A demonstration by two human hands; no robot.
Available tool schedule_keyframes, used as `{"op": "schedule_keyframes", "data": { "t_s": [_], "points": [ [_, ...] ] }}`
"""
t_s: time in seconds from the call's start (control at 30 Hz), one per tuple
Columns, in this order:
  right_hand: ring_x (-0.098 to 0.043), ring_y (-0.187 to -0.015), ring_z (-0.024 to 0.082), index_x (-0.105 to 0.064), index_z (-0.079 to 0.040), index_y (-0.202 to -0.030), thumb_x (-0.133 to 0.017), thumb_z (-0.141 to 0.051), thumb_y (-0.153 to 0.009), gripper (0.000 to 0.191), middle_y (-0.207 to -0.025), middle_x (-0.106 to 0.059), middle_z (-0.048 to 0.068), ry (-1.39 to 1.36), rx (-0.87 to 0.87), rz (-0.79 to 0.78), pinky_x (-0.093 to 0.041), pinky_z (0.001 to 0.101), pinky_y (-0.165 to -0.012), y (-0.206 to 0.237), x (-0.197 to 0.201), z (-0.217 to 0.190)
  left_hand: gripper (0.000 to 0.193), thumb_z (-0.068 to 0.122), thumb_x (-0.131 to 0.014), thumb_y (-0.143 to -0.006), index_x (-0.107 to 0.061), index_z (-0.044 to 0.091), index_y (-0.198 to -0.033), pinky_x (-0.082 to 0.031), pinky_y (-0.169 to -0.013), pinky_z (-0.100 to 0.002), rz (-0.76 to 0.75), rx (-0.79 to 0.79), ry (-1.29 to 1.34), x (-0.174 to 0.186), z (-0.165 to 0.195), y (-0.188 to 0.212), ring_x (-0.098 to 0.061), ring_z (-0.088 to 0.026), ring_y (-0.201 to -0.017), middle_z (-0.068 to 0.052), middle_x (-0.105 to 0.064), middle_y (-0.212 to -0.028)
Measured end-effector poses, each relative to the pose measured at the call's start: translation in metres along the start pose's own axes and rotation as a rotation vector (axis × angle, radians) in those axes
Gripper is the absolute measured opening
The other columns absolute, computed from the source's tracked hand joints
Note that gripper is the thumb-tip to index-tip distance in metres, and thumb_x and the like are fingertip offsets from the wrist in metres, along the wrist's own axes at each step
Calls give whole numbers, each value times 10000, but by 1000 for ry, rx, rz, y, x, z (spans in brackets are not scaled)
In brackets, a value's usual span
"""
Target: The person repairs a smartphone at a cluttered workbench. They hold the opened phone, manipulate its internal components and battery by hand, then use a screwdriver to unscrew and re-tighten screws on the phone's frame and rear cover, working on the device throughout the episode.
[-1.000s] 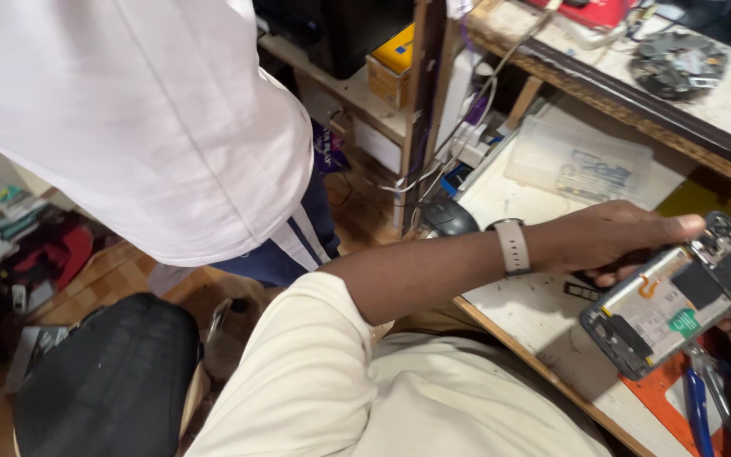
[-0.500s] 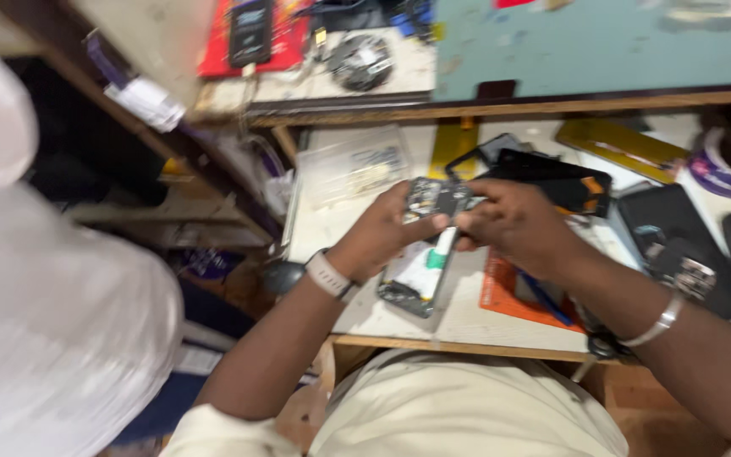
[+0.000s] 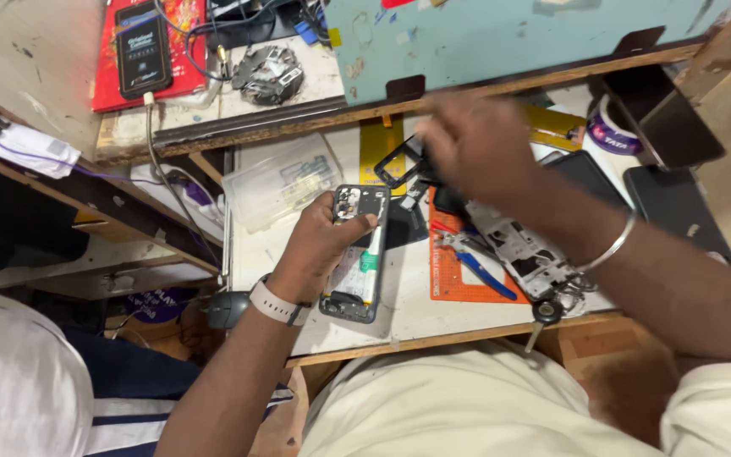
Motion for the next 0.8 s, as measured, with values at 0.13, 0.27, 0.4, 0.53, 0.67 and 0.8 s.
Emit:
{"op": "schedule_keyframes", "data": {
  "t_s": [0.13,0.27,0.4,0.53,0.67,0.8],
  "points": [
    [-651,-895,332,-647,-13,-1188,-726,-132,-1030,213,-997,-668,171,414,348,301,-532,446,-822,-29,53,-10,328,83,-764,-857,-622,-25,-1132,-564,-733,-289,13,-83,-116,8,9,-2,-675,-138,-810,-79,-729,-968],
    [-662,-831,326,-620,-21,-1275,-732,-209,-1001,350,-953,-674,162,526,319,337,-538,439,-743,-33,69,-14,453,243,-831,-780,-638,-9,-1104,-590,-724,-278,52,-159,-367,21,16,-5,-719,-147,-826,-86,-755,-966],
    [-673,-767,321,-594,-29,-1361,-738,-285,-972,488,-909,-679,153,535,371,68,-543,432,-663,-34,25,-39,533,313,-843,-714,-654,-1,-1101,-596,-710,-277,99,-164,-368,27,9,-7,-737,-148,-807,-96,-768,-951],
    [-684,-703,316,-567,-37,-1448,-744,-362,-943,626,-865,-684,143,708,448,-305,-549,426,-584,-52,-56,-58,547,302,-832,-688,-658,-2,-1108,-610,-689,-293,76,-126,-289,26,-1,-12,-746,-153,-778,-105,-778,-942],
    [-727,-735,318,-408,-171,-1626,-713,-389,-938,784,-902,-721,142,931,240,-536,-569,434,-594,-74,-107,-49,612,350,-840,-679,-653,-27,-1124,-608,-735,-316,113,-178,-326,33,1,-12,-755,-190,-821,-133,-779,-956],
    [-728,-712,326,-404,-207,-1634,-728,-385,-888,833,-899,-726,144,1017,155,-570,-569,437,-559,-82,-111,-57,760,424,-826,-651,-594,-45,-1201,-603,-778,-344,137,-201,-408,35,0,-13,-767,-250,-866,-168,-761,-969]
  ]
}}
Point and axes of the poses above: each hand's wrist, its own y-axis away from the middle knuckle, its own x-axis out of the back of the hand, z = x × y, the point moved 9 cm from there along -y, towards the middle knuckle
